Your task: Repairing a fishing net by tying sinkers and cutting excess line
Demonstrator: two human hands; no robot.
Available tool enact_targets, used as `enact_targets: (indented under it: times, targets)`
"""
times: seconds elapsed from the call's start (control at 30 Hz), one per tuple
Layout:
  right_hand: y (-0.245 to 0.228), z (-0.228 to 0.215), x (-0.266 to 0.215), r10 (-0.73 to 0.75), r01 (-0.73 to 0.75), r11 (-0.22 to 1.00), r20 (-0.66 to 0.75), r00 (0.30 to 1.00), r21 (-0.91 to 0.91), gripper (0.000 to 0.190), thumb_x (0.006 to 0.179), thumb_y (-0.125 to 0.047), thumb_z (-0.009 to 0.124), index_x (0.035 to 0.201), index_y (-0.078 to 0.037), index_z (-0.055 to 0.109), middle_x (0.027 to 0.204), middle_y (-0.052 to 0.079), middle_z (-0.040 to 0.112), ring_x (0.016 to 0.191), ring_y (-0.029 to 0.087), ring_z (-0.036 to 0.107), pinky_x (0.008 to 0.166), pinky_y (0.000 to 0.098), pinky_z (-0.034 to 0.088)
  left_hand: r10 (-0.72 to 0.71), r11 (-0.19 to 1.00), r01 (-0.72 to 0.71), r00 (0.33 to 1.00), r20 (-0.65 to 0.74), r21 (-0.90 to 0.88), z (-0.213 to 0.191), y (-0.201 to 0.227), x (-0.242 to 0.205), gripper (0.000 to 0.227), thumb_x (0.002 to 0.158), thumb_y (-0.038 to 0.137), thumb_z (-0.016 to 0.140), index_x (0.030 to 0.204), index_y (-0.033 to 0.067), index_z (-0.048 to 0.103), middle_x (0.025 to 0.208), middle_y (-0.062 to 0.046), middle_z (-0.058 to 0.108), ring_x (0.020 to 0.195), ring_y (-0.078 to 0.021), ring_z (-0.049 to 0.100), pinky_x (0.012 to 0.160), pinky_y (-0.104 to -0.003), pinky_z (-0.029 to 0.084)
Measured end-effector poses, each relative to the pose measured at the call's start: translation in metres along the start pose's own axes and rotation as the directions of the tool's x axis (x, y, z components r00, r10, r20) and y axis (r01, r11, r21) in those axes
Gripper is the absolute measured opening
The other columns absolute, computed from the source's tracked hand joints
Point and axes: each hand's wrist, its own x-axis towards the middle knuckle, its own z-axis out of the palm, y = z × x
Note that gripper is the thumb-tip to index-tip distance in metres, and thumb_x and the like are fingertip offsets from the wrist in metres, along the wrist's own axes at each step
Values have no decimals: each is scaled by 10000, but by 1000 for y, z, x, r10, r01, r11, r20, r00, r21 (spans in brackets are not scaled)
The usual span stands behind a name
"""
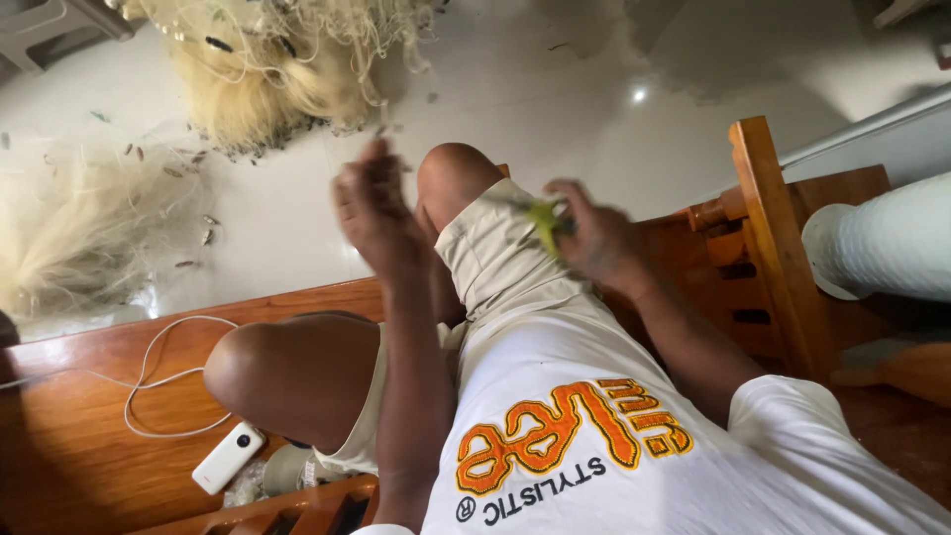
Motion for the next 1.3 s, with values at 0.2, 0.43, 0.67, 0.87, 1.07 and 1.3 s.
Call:
enact_targets:
  times: [0.2,0.43,0.67,0.87,1.07,1.3]
  targets:
    - [66,79,-6,-149,148,989,151,977,19,468,863,-41,623,1307,-154,530,1027,271,700,1027,481,666,914,547,528,-285,955,263,942,-176,-140,-46,-24,25,229,955,372,642,871,168,706,1022,11,762,1060,-127,689,997,-322,504]
    - [58,58,-18,-97,114,991,197,976,-76,373,899,-123,619,1269,-166,633,1075,217,722,1065,416,677,923,498,542,-468,883,465,856,-222,-67,-42,-74,11,181,917,343,705,902,162,719,937,27,692,976,-163,651,907,-308,503]
    - [76,70,-13,-114,132,985,155,981,-110,319,902,-217,615,1215,-218,679,1047,163,717,1028,375,691,885,463,559,-515,837,523,852,-90,164,20,-24,-24,204,1021,293,561,950,104,592,743,22,490,761,-117,618,675,-144,509]
    - [47,30,-5,-104,110,992,-91,990,60,358,884,-282,668,1200,-144,570,994,140,640,949,359,679,821,471,547,-457,827,386,885,90,409,20,-22,-26,213,1047,298,525,956,110,562,664,-63,529,672,-163,638,696,-248,557]
    - [33,11,35,-53,193,713,-222,974,674,273,1033,-328,319,969,-101,456,699,13,353,585,141,367,520,293,331,-317,896,112,839,442,429,8,-40,-36,209,1039,288,552,989,87,519,902,-148,723,892,-204,735,834,-319,595]
    - [-22,15,47,-255,575,544,-532,807,611,356,1081,-340,452,1058,-33,631,1244,154,481,1230,290,527,1112,429,356,-217,975,124,699,681,184,-13,-65,-35,584,881,165,784,1210,94,306,1403,-175,539,1294,-234,534,1145,-445,392]
